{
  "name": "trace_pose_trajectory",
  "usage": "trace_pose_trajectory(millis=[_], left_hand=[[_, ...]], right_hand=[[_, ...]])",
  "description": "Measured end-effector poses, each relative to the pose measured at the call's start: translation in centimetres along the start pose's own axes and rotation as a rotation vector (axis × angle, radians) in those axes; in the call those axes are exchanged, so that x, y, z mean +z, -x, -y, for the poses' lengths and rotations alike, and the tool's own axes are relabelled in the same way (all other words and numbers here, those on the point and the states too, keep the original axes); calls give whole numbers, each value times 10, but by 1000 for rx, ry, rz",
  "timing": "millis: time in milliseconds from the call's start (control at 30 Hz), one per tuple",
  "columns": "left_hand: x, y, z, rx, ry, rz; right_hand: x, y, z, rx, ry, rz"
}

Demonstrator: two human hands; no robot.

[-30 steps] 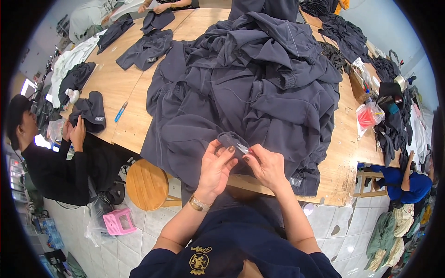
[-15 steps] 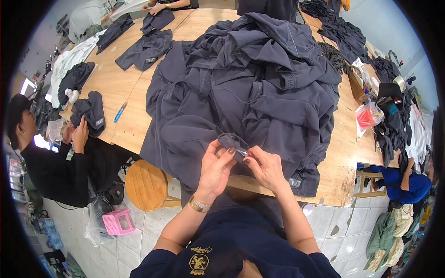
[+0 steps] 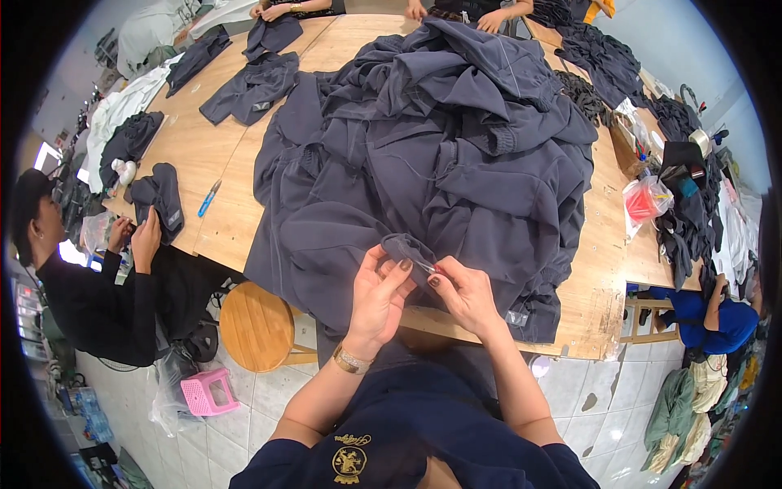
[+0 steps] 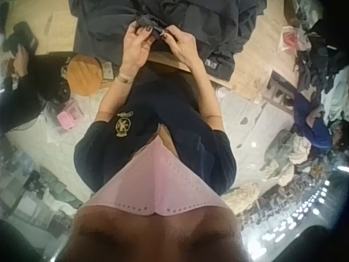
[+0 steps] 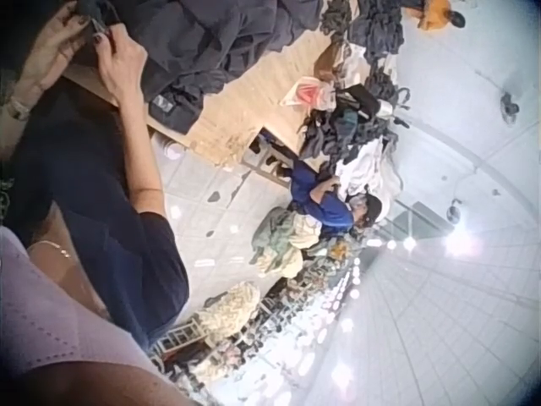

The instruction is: The recorder uses small hand scissors to trim excess threads and inspect labels on several dark gray garment components on a large industrial table.

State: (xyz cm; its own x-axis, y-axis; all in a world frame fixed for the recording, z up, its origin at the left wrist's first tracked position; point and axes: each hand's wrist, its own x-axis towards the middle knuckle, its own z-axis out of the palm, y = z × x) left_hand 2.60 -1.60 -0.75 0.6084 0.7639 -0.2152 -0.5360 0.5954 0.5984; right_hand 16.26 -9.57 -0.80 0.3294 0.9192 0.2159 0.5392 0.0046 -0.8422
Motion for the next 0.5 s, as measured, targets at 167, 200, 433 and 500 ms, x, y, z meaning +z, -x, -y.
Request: trace_pose_trajectory(millis=[167,200,433,500], left_hand=[[2,0,-1,7,-5,0],[2,0,0,7,-5,0],[1,0,2,11,-4,3],[1,0,2,16,-4,7]], right_hand=[[0,0,-1,-9,-12,-17],[0,0,-1,-9,-12,-17],[2,0,-2,-18,-27,-23],[2,1,-1,-16,-46,-30]])
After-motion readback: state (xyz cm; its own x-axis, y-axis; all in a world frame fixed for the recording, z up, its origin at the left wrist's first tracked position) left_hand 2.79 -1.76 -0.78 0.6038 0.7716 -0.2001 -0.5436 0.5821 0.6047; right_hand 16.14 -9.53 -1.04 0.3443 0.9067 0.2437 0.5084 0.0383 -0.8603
